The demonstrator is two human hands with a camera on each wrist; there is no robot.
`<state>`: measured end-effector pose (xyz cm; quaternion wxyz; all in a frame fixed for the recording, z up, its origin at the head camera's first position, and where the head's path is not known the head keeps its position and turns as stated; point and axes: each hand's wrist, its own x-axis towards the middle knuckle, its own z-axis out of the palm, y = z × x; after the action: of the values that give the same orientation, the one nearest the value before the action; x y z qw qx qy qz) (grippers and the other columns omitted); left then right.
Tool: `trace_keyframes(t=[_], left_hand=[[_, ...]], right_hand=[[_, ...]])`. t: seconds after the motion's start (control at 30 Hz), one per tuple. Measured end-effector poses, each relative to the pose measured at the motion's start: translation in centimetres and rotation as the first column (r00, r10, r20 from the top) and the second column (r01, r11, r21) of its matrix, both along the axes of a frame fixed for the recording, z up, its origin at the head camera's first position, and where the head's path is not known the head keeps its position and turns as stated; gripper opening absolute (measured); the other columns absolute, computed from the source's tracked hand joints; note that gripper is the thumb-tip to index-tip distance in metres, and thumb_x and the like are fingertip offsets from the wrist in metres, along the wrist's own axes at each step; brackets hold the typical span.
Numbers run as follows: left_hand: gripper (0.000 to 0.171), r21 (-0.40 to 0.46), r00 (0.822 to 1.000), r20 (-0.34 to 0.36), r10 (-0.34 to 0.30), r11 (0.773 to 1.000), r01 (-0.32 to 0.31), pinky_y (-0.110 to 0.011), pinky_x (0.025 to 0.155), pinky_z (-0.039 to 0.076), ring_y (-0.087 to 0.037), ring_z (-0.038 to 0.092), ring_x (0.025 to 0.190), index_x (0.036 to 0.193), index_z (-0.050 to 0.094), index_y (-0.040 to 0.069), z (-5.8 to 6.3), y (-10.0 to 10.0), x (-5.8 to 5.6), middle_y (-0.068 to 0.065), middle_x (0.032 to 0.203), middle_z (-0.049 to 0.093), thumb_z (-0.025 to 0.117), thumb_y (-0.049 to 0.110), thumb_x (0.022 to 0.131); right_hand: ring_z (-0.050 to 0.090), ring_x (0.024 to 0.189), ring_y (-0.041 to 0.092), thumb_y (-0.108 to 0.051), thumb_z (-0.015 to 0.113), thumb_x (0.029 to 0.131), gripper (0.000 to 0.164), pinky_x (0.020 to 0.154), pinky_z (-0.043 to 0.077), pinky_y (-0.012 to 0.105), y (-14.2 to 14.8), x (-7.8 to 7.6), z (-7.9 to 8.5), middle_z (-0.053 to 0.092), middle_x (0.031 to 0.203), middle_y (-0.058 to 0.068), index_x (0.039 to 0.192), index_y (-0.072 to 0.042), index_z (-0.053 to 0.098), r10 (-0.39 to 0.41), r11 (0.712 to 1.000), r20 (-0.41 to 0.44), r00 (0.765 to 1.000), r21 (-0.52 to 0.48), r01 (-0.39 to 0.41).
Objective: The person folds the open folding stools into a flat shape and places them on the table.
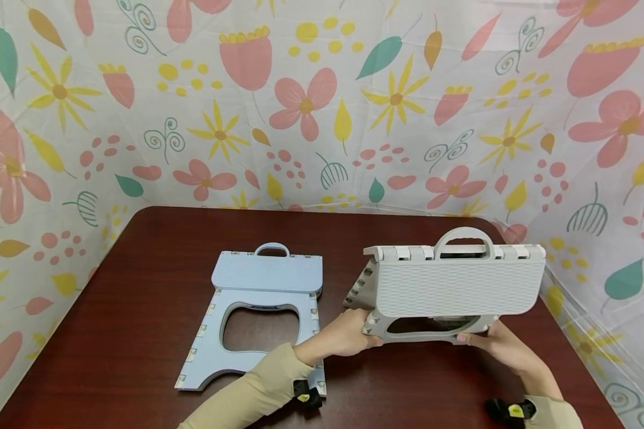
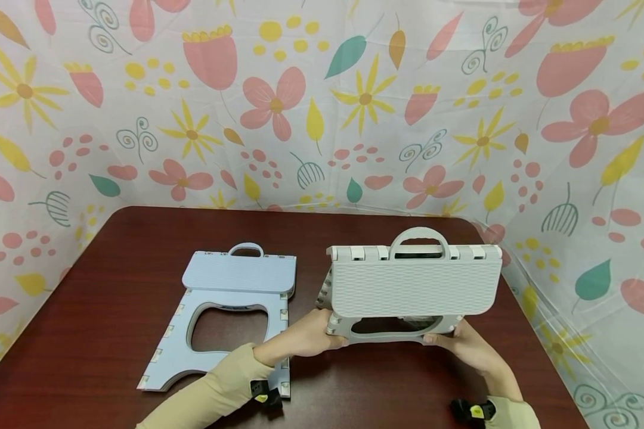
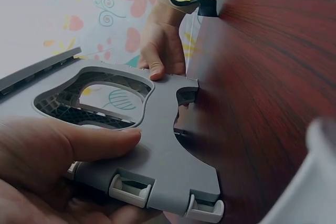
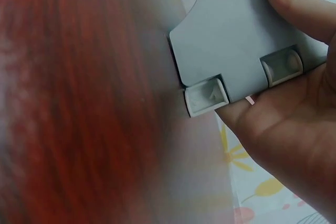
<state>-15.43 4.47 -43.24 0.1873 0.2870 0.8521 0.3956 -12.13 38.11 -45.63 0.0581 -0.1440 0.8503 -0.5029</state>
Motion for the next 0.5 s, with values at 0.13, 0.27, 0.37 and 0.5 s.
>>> trace_keyframes(t=[0.13,0.27,0.37,0.5], left_hand=[[0.022,0.049,0.999,-0.036,-0.012,0.999,0.014,-0.017,0.065,0.047,-0.002,0.062,0.076,0.104,0.066,0.008,-0.36,-0.09,0.19,-0.003,0.093,0.072,0.074,0.014,0.084],[0.029,0.088,0.997,-0.073,-0.004,0.996,0.011,-0.017,0.071,0.049,-0.006,0.066,0.086,0.110,0.066,0.007,-0.53,-0.19,0.40,-0.005,0.100,0.073,0.075,0.012,0.083],[0.029,0.088,0.996,-0.092,0.017,0.996,-0.009,-0.017,0.072,0.049,-0.007,0.066,0.088,0.110,0.066,0.007,-0.55,-0.26,0.58,-0.005,0.101,0.073,0.075,0.013,0.083],[0.024,0.075,0.990,-0.129,0.052,0.996,-0.042,-0.016,0.069,0.049,-0.005,0.066,0.084,0.104,0.068,0.009,-0.40,-0.39,0.83,-0.003,0.097,0.073,0.076,0.016,0.083]], right_hand=[[0.052,0.101,-0.010,-0.002,0.067,0.088,0.053,0.078,0.039,0.012,-0.01,0.14,0.20,0.055,0.115,-0.031,0.133,-0.016,0.044,-0.039,0.998,0.023,0.999,0.058,0.037],[0.052,0.099,-0.010,-0.007,0.072,0.085,0.052,0.078,0.037,0.010,0.00,0.13,0.38,0.057,0.110,-0.029,0.130,-0.006,0.047,-0.094,0.985,0.004,0.996,0.144,0.093],[0.056,0.094,-0.008,-0.007,0.076,0.081,0.049,0.078,0.039,0.011,0.00,0.11,0.55,0.062,0.105,-0.025,0.123,0.001,0.052,-0.121,0.979,-0.007,0.993,0.165,0.121],[0.061,0.087,-0.005,-0.005,0.077,0.079,0.037,0.073,0.044,0.014,0.10,0.27,0.93,0.067,0.097,-0.020,0.112,0.002,0.061,-0.122,0.978,-0.030,0.992,0.169,0.126]])
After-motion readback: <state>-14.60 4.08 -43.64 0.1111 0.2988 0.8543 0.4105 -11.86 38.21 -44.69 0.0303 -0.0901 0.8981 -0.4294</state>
